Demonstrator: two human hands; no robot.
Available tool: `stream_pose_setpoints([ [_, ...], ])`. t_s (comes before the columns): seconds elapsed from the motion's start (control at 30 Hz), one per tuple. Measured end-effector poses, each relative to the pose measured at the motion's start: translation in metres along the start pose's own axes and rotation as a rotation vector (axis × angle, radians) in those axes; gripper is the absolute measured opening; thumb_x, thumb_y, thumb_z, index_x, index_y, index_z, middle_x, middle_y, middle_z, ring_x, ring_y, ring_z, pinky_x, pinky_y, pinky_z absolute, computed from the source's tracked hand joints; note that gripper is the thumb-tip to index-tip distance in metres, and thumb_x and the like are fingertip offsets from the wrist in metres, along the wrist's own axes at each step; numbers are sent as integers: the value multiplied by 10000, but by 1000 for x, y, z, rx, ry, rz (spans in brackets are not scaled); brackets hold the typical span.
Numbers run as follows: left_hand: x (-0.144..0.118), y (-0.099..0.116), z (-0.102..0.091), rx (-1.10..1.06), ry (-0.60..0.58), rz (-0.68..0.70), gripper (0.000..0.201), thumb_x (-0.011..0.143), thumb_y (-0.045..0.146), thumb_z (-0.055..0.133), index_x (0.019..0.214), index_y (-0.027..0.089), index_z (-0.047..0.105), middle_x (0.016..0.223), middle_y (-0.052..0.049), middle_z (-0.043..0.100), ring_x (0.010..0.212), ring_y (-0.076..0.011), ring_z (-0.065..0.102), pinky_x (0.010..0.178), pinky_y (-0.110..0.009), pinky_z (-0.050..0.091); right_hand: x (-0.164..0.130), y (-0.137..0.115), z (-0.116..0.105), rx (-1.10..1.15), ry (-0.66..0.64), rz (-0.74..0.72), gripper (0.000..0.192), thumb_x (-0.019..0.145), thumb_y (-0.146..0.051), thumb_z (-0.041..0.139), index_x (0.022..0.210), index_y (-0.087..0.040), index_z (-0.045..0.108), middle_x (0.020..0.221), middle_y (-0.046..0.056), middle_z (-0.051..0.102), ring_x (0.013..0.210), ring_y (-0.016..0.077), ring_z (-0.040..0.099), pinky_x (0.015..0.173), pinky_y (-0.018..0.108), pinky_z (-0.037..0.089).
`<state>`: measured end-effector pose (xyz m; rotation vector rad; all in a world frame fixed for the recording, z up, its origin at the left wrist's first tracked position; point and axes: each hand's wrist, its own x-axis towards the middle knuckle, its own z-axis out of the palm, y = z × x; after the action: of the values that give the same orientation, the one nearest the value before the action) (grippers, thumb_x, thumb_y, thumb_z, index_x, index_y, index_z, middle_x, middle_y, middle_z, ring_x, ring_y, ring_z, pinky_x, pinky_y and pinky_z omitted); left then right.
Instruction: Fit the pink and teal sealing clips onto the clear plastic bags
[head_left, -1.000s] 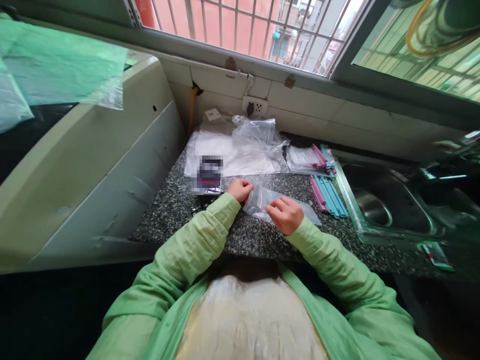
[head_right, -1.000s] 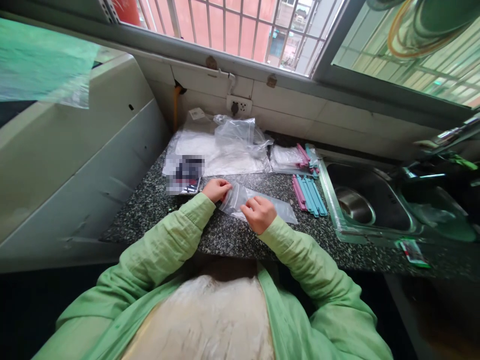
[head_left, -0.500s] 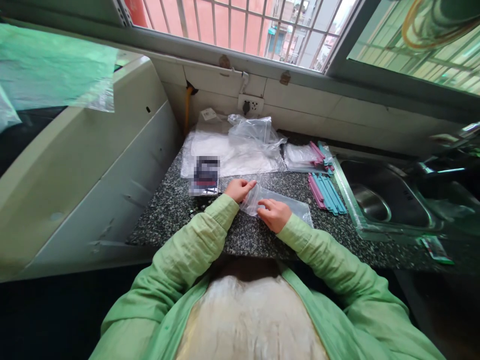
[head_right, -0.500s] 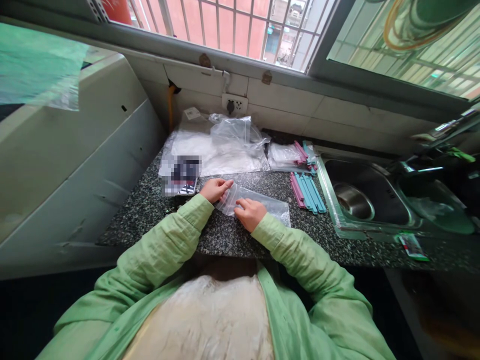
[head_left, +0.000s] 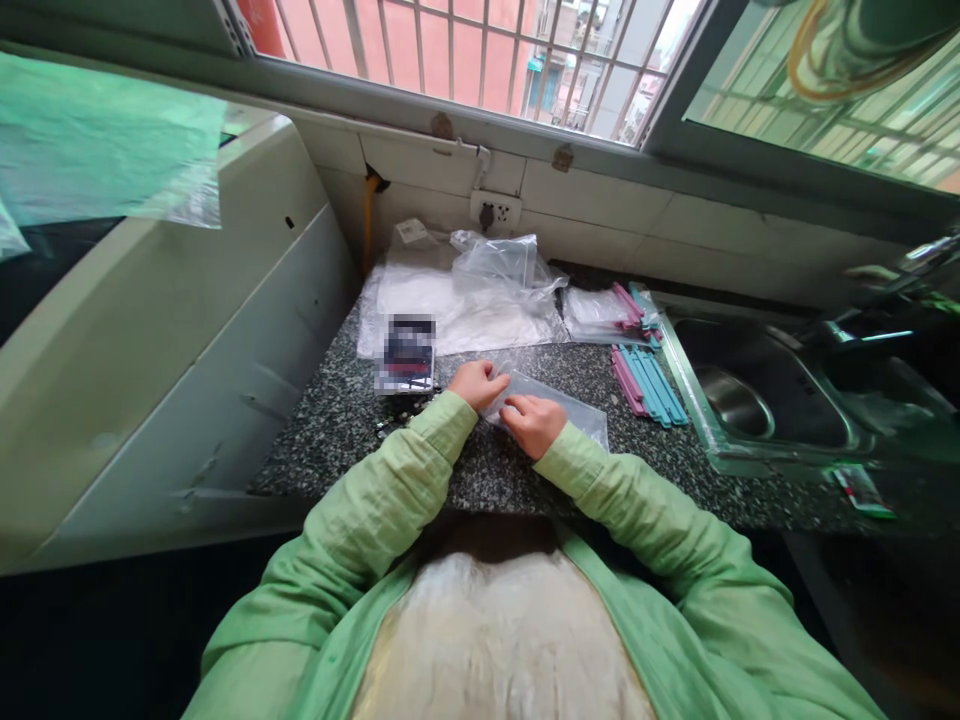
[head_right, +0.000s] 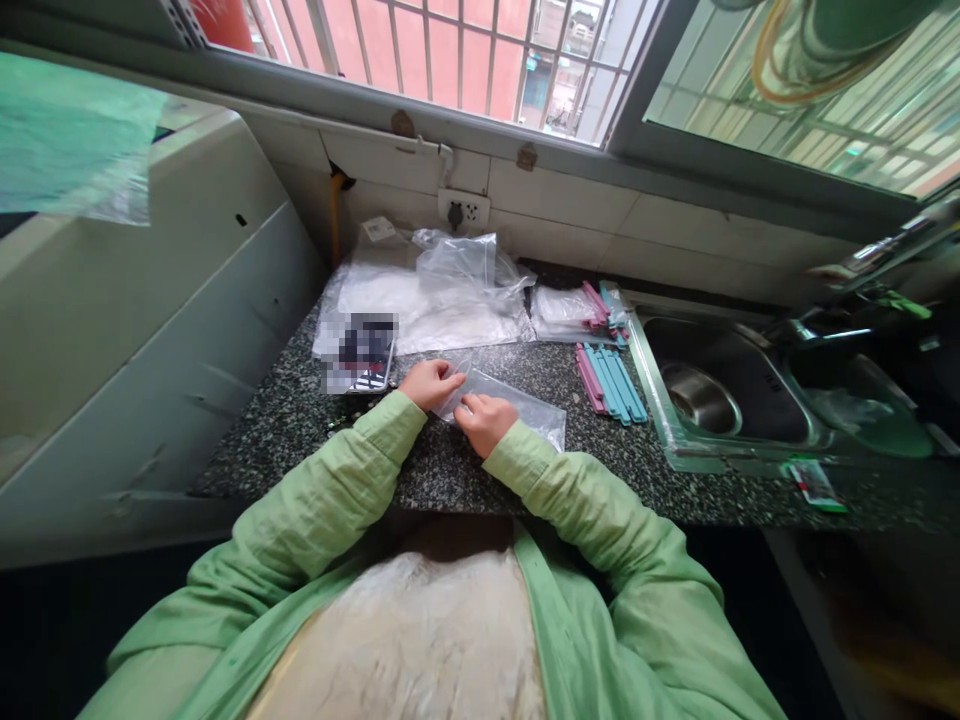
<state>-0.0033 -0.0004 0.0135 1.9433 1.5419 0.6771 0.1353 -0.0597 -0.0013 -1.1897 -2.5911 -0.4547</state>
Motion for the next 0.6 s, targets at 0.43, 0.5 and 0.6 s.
stream_pose_setpoints([
  [0.43, 1, -4, -6, -322, -50, -8, 242, 680, 264, 476, 473, 155, 413, 418, 54, 384, 426, -62, 348, 441, -200, 253, -24, 24, -57, 228, 192, 176, 223, 782, -337, 514, 887, -174, 625, 880, 75, 652, 793, 173, 574, 698, 291, 444],
  [0.5, -1, -3, -10, -487, -102, -19, 200, 694, 267, 466, 535, 146, 461, 444, 48, 435, 405, -59, 378, 435, -196, 290, -31, 53, -68, 337, 184, 277, 211, 761, -334, 537, 857, -172, 632, 843, 73, 660, 733, 162, 589, 669, 290, 469],
  [0.6, -5, 0, -13, -646, -184, 3, 215, 708, 293, 480, 559, 139, 484, 451, 39, 463, 384, -56, 399, 429, -198, 321, -32, 93, -74, 530, 58, 454, 226, 728, -344, 554, 813, -153, 640, 725, 51, 661, 544, 117, 553, 523, 255, 461],
])
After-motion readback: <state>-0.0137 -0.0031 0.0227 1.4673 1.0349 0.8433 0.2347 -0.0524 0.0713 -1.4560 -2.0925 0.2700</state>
